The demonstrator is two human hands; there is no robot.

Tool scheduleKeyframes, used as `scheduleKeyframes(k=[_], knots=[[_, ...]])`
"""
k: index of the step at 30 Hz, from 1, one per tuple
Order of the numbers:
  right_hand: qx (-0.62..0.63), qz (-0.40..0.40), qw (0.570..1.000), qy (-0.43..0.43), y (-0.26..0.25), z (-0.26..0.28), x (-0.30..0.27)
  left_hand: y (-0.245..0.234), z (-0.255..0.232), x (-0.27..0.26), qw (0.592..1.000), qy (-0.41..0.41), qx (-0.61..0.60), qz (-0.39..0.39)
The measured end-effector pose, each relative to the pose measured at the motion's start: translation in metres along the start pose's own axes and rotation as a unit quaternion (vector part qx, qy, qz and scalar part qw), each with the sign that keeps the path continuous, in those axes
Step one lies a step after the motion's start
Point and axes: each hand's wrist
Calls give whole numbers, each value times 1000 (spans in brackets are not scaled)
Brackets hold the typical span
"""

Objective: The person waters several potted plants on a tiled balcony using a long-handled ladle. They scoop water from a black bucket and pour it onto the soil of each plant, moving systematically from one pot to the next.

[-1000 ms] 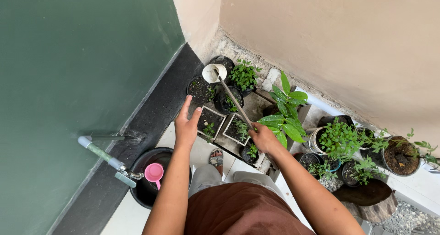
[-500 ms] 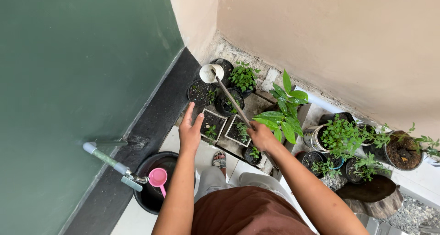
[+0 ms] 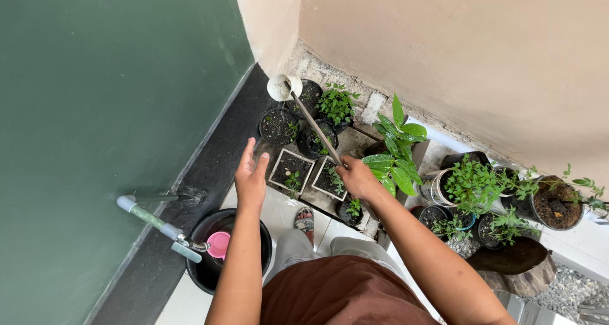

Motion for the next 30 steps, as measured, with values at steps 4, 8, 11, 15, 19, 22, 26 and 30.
scheduleKeyframes(k=[4, 8, 11, 15, 19, 22, 26, 30], knots=[[7, 10, 1000, 17, -4, 23, -4, -2, -2, -2, 1000, 8, -19, -2], [6, 14, 1000, 14, -7, 39, 1, -7, 1, -1, 1000, 11, -24, -6], [3, 6, 1000, 18, -9, 44, 3, -7, 2, -3, 999, 11, -32, -10], [-1, 6, 1000, 27, -14, 42, 1, -7, 1, -8, 999, 11, -37, -14], [-28, 17, 999, 20, -20, 27, -1, -9, 5, -14, 999, 17, -24, -18], [-15, 21, 999, 20, -18, 8, -11, -9, 12, -19, 999, 23, -36, -15], [-34, 34, 999, 13, -23, -13, -28, -3, 13, -25, 999, 16, -40, -17], [-70, 25, 997, -26, -21, -44, -45, 1, 14, -42, 999, -2, -22, -23]])
Point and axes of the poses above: each hand's wrist, its own x-axis towards the middle knuckle, its own y-axis out of the palm, z = x × y, and after that the axes turned 7 degrees about -z, right-handed
